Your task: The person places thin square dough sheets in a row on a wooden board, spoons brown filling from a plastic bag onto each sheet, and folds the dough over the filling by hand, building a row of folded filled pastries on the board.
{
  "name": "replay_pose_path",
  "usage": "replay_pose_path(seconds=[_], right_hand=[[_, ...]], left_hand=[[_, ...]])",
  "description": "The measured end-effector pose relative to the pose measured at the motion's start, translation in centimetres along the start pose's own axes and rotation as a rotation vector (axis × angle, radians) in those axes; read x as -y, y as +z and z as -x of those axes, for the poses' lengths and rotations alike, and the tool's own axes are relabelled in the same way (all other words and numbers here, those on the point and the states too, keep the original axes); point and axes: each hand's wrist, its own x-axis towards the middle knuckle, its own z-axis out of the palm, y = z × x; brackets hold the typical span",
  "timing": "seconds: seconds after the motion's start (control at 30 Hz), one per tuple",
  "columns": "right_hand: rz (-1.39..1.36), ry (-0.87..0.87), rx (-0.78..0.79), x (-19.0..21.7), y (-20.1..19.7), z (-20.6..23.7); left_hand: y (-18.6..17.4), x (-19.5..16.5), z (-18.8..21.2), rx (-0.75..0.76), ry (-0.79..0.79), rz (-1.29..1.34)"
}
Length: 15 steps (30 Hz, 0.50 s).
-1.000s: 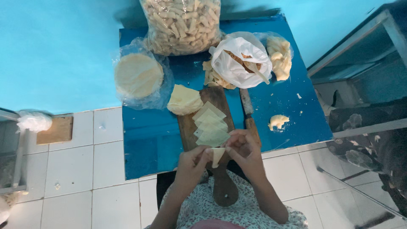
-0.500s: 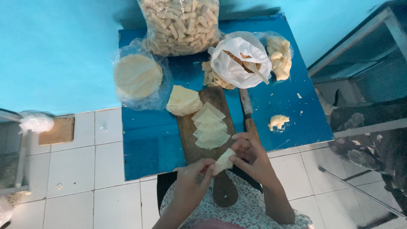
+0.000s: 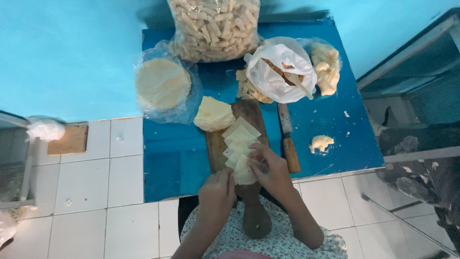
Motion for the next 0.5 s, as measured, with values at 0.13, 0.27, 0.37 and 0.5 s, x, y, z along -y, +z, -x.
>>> replay_pose_path(seconds=[0.13, 0.27, 0.37, 0.5], right_hand=[[0.117, -0.055, -0.091, 0.6, 0.1, 0.2], [0.355, -0.284, -0.219, 0.9, -0.6, 0.5], [0.231, -0.306, -0.211, 0.9, -1.0, 1.4], [0.200, -0.333, -0.015, 0.6, -0.8, 1.9]], left_hand=[[-0.2, -0.3, -0.5, 0.042, 0.003, -0.072], [-2.0, -0.2, -2.7, -0.031, 0.021, -0.114], [-4.0, 1.2, -6.6, -0.193, 0.202, -0.114], [-5.5, 2.7, -12.8, -0.140, 0.395, -0.048]])
